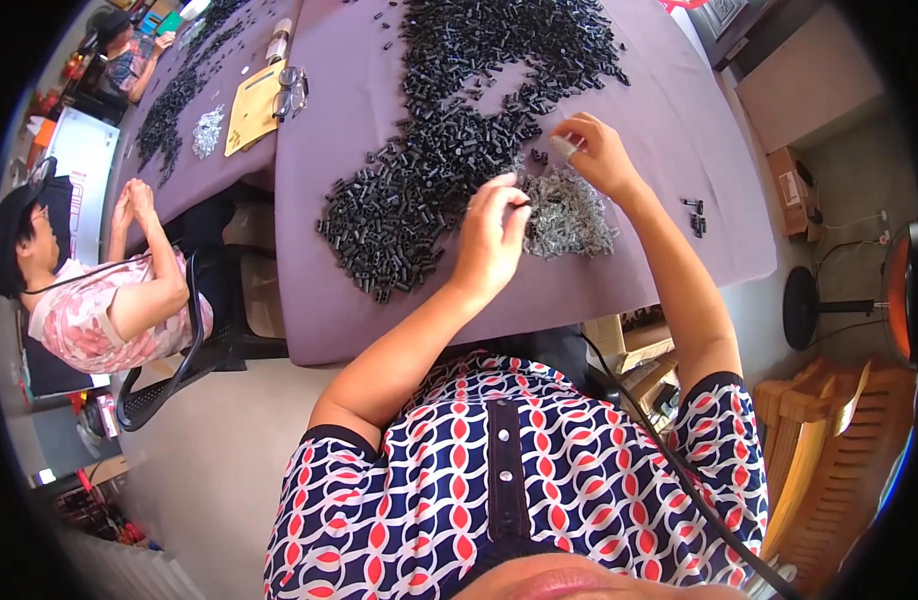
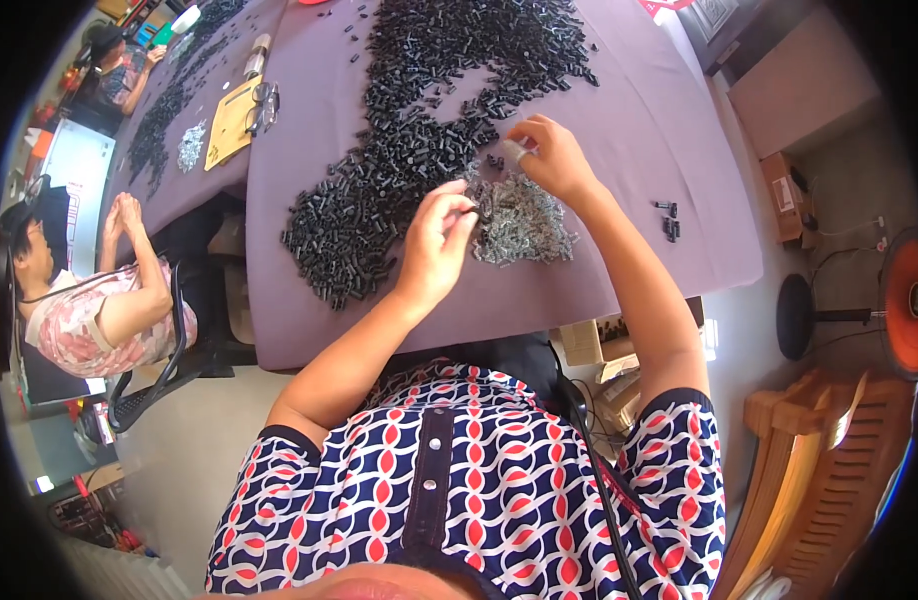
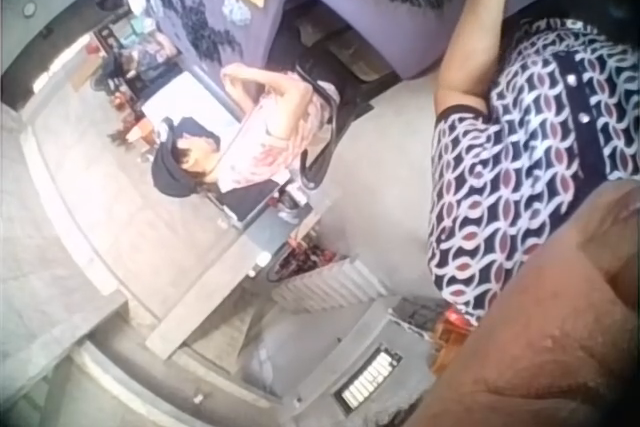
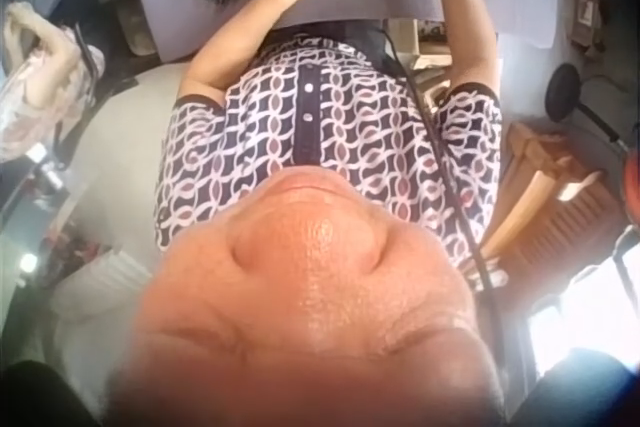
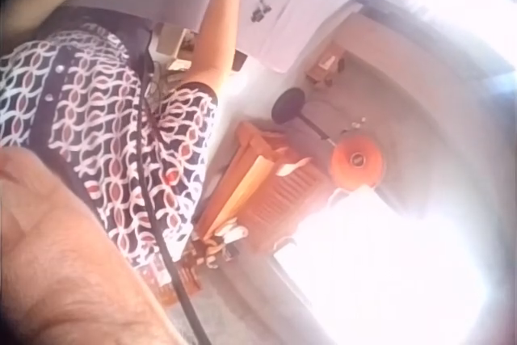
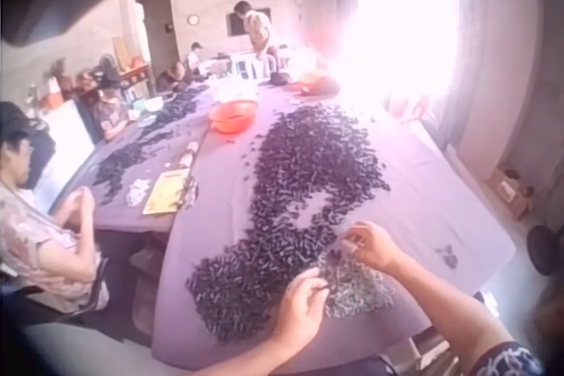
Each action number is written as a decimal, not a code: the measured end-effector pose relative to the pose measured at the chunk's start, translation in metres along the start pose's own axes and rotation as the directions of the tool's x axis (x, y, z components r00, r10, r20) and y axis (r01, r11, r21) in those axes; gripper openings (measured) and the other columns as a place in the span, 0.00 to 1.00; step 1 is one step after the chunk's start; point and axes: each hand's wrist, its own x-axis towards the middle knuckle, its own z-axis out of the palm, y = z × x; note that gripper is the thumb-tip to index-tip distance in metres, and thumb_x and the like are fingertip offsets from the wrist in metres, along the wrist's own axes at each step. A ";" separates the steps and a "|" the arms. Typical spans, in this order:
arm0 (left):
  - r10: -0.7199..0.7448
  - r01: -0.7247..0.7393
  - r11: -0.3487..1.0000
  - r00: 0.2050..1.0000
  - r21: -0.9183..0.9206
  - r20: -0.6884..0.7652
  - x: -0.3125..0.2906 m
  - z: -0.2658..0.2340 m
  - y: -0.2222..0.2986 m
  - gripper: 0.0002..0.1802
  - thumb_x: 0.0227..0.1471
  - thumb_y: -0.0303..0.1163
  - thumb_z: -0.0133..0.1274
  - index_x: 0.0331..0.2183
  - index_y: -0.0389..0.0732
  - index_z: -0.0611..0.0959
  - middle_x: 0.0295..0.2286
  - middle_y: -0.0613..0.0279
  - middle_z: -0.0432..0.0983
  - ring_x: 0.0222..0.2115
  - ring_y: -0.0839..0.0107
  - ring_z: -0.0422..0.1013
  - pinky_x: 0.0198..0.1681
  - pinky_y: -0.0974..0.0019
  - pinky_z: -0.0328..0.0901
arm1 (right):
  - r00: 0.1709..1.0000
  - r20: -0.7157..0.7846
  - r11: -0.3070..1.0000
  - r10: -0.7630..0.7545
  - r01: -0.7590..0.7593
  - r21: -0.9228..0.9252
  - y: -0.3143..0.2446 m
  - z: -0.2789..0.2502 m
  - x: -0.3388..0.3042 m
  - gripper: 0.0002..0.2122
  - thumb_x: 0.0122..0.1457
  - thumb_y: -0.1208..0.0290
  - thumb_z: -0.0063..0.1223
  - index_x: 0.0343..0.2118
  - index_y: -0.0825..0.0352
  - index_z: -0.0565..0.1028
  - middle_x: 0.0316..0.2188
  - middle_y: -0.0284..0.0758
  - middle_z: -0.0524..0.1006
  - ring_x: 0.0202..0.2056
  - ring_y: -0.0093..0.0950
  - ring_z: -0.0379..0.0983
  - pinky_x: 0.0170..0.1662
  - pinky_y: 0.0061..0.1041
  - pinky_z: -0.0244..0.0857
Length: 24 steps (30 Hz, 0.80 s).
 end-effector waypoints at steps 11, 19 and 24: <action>0.124 -0.129 0.941 0.992 0.312 0.036 0.022 -0.008 -0.006 0.08 0.50 0.25 0.58 0.34 0.37 0.77 0.39 0.51 0.76 0.38 0.48 0.71 0.46 0.52 0.65 | 0.968 0.184 0.982 -0.170 0.181 -0.047 -0.029 0.043 0.017 0.09 0.50 0.69 0.59 0.32 0.68 0.76 0.32 0.41 0.76 0.40 0.42 0.73 0.45 0.38 0.68; 0.118 -0.145 0.970 0.983 0.196 0.144 0.014 0.010 0.002 0.08 0.50 0.25 0.58 0.34 0.38 0.78 0.41 0.53 0.77 0.42 0.49 0.71 0.48 0.54 0.65 | 0.943 0.307 0.988 -0.130 0.148 -0.036 -0.024 0.009 -0.010 0.09 0.47 0.73 0.56 0.31 0.70 0.76 0.30 0.42 0.76 0.40 0.43 0.72 0.44 0.39 0.67; 0.056 -0.061 0.997 0.995 0.053 0.086 0.008 0.006 0.001 0.07 0.51 0.25 0.58 0.34 0.37 0.78 0.45 0.45 0.75 0.48 0.46 0.70 0.54 0.52 0.64 | 0.981 0.189 0.998 -0.049 0.042 0.041 -0.007 -0.007 0.012 0.11 0.51 0.73 0.58 0.38 0.67 0.79 0.33 0.38 0.77 0.35 0.32 0.75 0.41 0.32 0.71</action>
